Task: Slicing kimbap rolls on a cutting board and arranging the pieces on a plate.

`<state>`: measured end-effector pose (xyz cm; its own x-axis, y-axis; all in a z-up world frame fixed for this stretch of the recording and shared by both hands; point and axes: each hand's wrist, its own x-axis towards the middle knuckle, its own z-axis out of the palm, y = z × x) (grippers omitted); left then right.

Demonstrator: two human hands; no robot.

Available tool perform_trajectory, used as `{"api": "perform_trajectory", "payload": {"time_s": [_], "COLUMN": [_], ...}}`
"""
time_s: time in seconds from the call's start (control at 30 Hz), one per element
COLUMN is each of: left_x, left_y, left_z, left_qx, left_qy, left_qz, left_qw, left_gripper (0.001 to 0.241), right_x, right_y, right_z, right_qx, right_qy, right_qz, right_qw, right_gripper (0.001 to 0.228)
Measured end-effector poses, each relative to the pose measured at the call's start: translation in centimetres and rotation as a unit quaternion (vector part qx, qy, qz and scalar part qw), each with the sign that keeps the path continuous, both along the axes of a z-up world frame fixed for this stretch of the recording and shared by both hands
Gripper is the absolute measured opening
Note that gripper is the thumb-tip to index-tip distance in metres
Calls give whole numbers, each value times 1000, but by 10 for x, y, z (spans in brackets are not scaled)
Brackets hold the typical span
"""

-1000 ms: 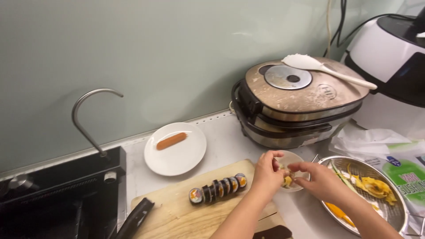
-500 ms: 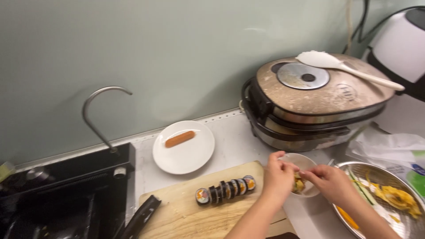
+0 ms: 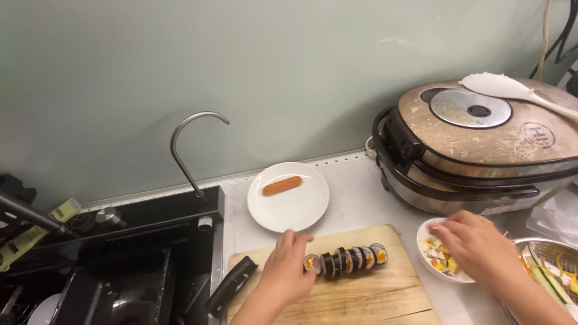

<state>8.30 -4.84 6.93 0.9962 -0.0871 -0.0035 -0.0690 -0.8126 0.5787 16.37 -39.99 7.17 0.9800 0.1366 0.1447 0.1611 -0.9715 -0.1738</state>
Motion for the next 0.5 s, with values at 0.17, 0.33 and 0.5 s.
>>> {"api": "perform_trajectory", "payload": {"time_s": [0.17,0.33,0.5], "left_x": [-7,-7,-4], "left_y": [1,3,12], "left_z": [-8,-55,-54], "left_qx": [38,-6,-44], "left_qy": [153,65,58], "left_qz": [-15,-6,-1], "left_qw": [987,998,997], "left_gripper": [71,43,35], "right_x": [-8,-13,3], "right_y": [94,148,171], "right_z": [23,26,21], "right_qx": [74,102,92], "right_qy": [84,119,166], "right_qz": [62,123,124], "right_qw": [992,980,974], "right_gripper": [31,30,29]}}
